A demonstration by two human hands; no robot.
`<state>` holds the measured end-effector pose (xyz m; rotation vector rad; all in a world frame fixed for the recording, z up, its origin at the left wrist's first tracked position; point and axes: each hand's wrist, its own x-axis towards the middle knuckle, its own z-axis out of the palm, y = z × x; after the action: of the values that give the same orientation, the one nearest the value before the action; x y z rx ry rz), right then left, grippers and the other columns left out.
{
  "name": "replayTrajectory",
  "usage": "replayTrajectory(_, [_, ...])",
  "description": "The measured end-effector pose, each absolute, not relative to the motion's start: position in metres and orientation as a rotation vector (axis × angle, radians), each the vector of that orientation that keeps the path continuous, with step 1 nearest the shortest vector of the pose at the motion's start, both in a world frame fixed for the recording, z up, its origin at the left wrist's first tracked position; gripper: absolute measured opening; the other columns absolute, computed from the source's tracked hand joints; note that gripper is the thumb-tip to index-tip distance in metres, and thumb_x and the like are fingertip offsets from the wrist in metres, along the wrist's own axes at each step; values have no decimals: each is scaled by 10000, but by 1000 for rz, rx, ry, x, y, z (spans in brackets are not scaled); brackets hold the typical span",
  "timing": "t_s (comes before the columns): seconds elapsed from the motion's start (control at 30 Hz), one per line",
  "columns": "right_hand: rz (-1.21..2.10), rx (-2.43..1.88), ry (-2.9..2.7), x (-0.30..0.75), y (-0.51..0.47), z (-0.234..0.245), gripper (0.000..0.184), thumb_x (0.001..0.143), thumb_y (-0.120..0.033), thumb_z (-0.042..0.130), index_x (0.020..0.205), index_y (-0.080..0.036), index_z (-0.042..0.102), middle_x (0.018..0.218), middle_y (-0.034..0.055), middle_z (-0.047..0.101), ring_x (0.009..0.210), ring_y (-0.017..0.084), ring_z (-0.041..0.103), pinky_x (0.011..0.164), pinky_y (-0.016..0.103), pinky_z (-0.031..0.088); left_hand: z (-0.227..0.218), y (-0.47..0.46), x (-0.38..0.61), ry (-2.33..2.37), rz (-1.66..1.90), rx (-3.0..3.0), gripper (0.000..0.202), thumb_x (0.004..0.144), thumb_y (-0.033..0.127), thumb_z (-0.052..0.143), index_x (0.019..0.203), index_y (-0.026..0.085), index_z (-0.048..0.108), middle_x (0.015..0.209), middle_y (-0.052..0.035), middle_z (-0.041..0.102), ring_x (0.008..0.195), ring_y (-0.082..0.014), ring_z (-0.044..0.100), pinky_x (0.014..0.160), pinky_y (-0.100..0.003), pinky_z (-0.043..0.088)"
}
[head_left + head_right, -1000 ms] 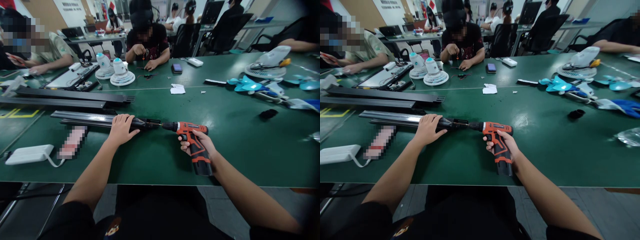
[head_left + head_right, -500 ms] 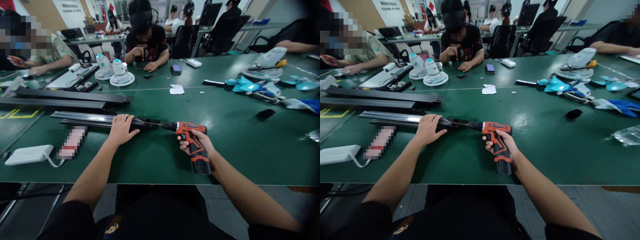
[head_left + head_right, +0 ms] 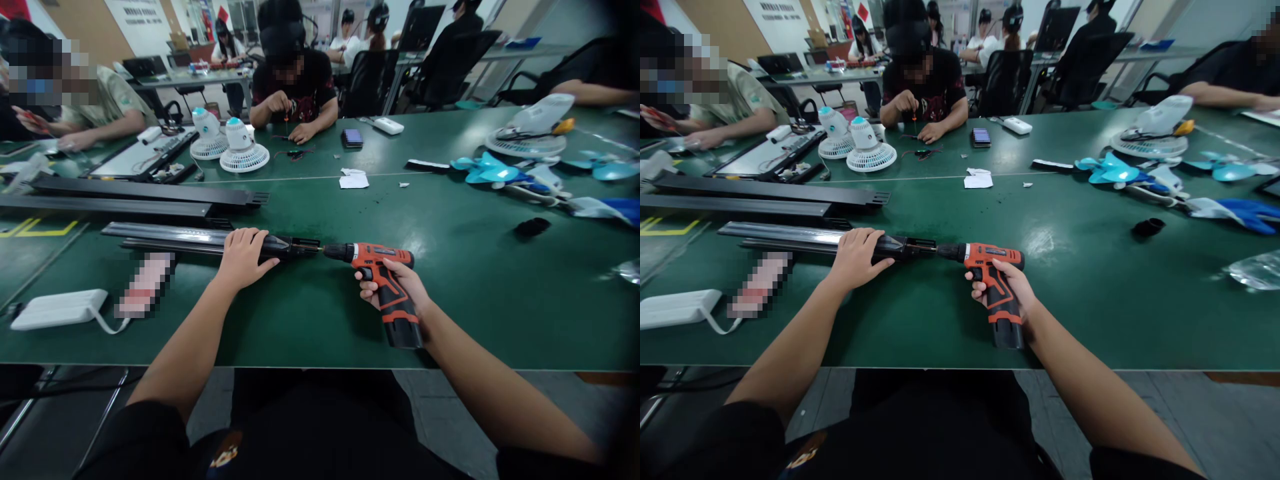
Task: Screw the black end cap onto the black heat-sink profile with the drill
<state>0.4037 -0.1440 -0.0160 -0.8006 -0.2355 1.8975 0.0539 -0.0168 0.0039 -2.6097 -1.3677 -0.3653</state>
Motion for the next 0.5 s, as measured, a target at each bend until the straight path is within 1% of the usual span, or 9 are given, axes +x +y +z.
replayTrajectory(0.23, [1900, -808, -262, 405, -144, -16, 377, 845, -381, 678, 1155, -172, 637, 956, 98, 713, 617, 138, 482, 605, 319, 487, 3, -16, 53, -1367, -386, -2627, 641, 979, 597, 556, 1458, 173, 510, 1394, -190, 573, 1307, -382, 492, 1154, -548, 331])
replayTrajectory(0.33, [1898, -808, -286, 405, -144, -17, 370, 855, -390, 676, 1150, -169, 639, 961, 104, 711, 620, 141, 489, 613, 326, 492, 3, -16, 53, -1370, -389, -2633, 643, 977, 595, 555, 1456, 168, 511, 1393, -197, 571, 1307, -389, 490, 1152, -557, 330])
replayTrajectory(0.5, [1896, -818, -332, 406, -144, -18, 339, 883, -412, 638, 1139, -189, 642, 968, 95, 705, 618, 151, 500, 617, 343, 500, 4, -16, 53, -1377, -409, -2651, 647, 975, 594, 551, 1470, 180, 502, 1401, -197, 565, 1312, -397, 482, 1157, -572, 322])
